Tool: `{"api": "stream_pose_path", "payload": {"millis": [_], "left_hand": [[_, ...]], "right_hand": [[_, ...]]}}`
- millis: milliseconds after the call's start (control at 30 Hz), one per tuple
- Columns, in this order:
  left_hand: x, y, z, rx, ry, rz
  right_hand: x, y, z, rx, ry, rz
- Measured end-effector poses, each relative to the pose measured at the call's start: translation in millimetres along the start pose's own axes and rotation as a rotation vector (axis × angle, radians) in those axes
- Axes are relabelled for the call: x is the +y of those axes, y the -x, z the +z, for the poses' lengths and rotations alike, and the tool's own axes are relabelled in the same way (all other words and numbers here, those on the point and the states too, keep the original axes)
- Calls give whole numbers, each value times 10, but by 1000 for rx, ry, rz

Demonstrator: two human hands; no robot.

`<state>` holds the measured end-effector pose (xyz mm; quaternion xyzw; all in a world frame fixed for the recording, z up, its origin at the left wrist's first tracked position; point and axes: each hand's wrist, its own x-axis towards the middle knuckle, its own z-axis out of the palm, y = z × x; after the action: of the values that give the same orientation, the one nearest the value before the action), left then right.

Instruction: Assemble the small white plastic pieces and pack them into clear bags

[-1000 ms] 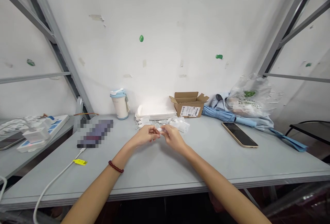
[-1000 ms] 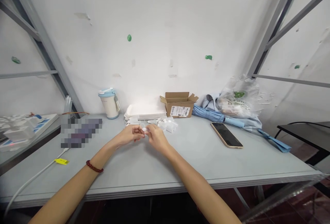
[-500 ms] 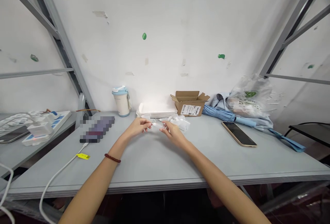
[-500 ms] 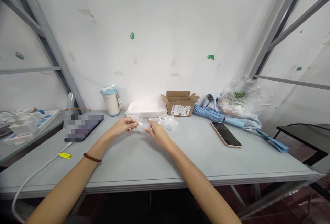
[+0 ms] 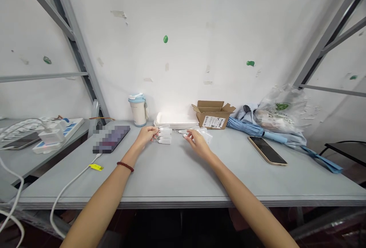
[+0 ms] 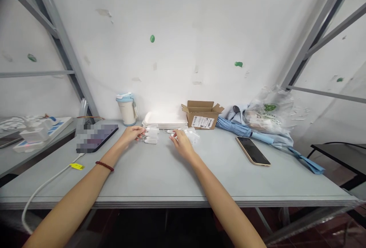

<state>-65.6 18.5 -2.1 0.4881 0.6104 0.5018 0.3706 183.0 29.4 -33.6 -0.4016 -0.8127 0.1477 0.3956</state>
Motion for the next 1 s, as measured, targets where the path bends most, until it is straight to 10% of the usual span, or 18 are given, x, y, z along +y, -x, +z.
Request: {"api": "stream_pose_path", "payload": {"millis": [633, 733, 900, 1000], "left_hand": [[-86, -89, -28, 148, -363, 138], [28, 10, -100, -50, -257, 73], [147, 189, -155, -722, -263, -99], [124, 221, -71, -795, -243, -94]], "right_hand": [[7, -226, 37, -135, 500, -61], [-8, -305, 65, -213, 603, -73], [-27, -366, 172, -286, 684, -64], [-38, -345, 230, -279, 712, -50]]}}
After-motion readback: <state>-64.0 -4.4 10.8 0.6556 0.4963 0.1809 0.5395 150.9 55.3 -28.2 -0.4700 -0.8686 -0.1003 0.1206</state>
